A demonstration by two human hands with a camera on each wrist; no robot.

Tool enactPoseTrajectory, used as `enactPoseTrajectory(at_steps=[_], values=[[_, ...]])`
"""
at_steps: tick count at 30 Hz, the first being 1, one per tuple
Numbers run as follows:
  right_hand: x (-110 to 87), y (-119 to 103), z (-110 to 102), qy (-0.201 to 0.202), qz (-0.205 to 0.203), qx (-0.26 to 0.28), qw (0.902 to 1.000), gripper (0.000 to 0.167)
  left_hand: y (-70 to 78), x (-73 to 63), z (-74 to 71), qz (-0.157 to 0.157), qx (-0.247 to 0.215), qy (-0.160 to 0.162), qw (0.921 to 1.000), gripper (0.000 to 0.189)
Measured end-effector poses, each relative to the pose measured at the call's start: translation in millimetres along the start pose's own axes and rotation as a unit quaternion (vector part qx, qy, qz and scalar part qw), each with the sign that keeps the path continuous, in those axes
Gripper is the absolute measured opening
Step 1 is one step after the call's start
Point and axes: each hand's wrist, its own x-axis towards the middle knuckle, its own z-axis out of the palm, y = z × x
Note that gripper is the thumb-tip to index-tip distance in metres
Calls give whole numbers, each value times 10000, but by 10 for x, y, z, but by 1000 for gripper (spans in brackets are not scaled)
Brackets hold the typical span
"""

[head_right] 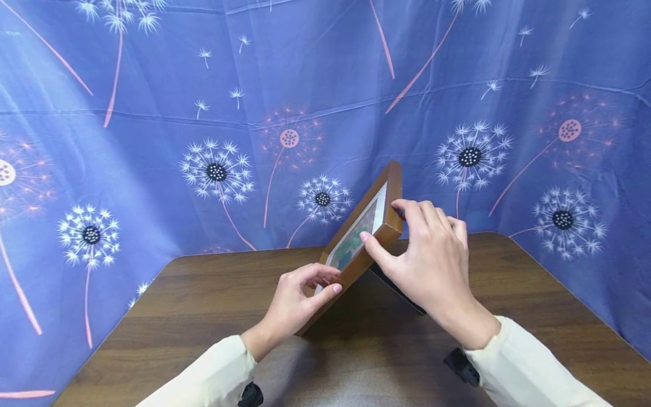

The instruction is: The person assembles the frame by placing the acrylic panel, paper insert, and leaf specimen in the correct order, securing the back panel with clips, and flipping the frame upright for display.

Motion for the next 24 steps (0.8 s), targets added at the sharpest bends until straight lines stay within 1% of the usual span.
enactPoseTrajectory(at_steps=[4, 7, 10, 14, 17, 20, 24], values=[[22, -3, -8, -102, 47, 5, 9999, 59, 1, -3, 5, 87, -6, 4, 10000, 21], [40, 24, -26, -241, 110, 16, 9996, 56, 17, -2, 18, 94, -90, -90, 9999, 21], [55, 77, -52, -345, 123, 131, 9992, 53, 45, -4, 22, 9, -190, -349, 9992, 22], [68, 177, -75, -456, 75, 475, 9978, 49, 70, -14, 4, -116, -321, -756, 9966, 22], [81, 268, -78, -551, 3, 716, 9959, 47, 36, -29, -22, -232, -408, -898, 9949, 21], [104, 361, -74, -692, 13, 911, 9934, 45, -53, -40, -56, -354, -392, -769, 9956, 20], [141, 472, -64, -966, 201, 1258, 9871, 44, -216, -30, -114, -486, -182, -304, 9982, 18]])
